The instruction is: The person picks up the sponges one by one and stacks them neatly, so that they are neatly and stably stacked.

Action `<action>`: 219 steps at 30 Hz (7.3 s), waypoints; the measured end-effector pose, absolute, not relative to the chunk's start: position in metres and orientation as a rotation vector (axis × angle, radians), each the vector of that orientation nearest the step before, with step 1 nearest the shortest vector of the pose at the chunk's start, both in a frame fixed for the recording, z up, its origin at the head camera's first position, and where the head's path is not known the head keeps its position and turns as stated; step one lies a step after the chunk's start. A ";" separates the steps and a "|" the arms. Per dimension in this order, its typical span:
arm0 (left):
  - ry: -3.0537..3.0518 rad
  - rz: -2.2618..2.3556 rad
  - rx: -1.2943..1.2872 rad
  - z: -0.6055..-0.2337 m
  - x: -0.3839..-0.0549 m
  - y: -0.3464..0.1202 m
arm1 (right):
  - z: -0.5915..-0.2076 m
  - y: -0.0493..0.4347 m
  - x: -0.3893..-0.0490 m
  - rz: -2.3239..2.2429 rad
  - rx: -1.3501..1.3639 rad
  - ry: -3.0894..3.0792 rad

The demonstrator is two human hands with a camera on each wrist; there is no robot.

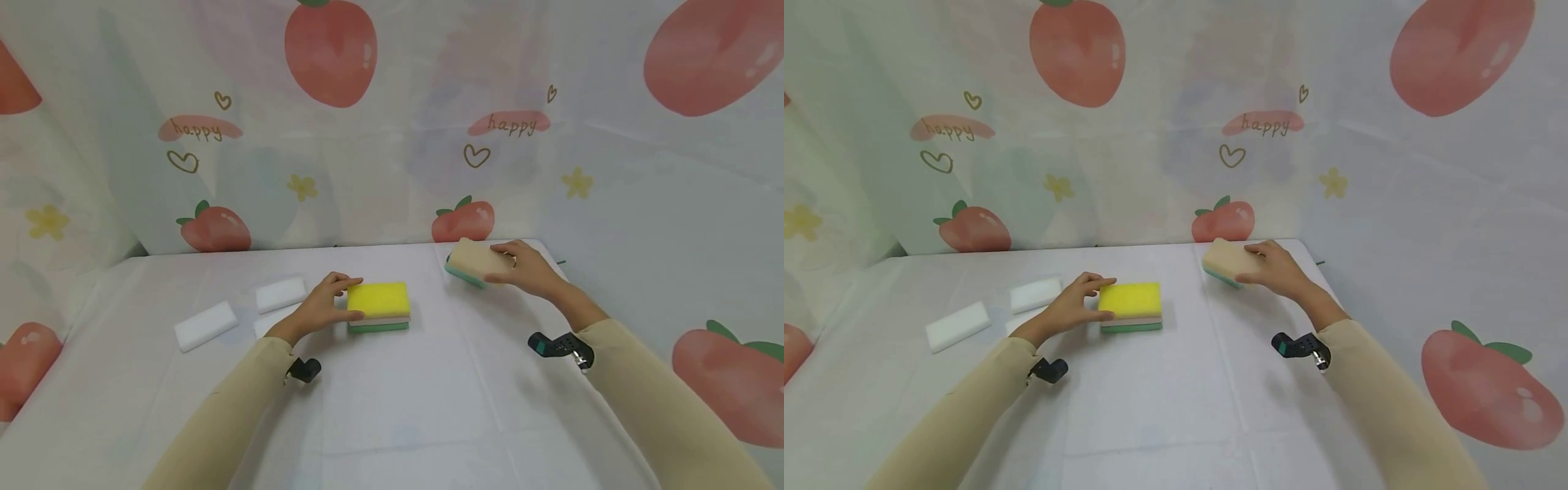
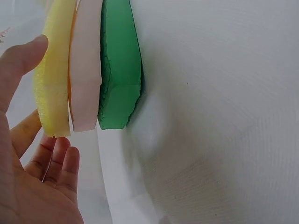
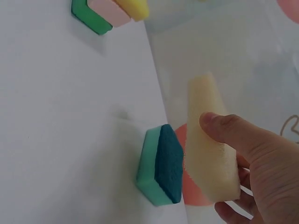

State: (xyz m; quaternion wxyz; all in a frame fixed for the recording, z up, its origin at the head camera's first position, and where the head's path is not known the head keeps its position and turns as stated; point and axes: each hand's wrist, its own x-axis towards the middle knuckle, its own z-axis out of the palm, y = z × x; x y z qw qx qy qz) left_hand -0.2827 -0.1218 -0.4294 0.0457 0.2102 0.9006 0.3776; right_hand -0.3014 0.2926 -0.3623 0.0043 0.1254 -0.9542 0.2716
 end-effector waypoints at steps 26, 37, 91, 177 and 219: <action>2.721 1.192 0.589 -0.435 -0.282 -0.126 | -0.352 0.225 -0.307 0.901 0.655 -2.924; 2.715 1.218 0.611 -0.439 -0.284 -0.127 | -0.352 0.211 -0.305 0.929 0.735 -2.911; 2.727 1.194 0.616 -0.436 -0.284 -0.126 | -0.362 0.160 -0.306 1.090 0.937 -2.913; 2.819 1.114 0.732 -0.403 -0.291 -0.115 | -0.387 0.139 -0.305 1.101 0.983 -2.968; 2.825 1.139 0.720 -0.411 -0.289 -0.111 | -0.388 0.177 -0.304 1.167 0.921 -2.914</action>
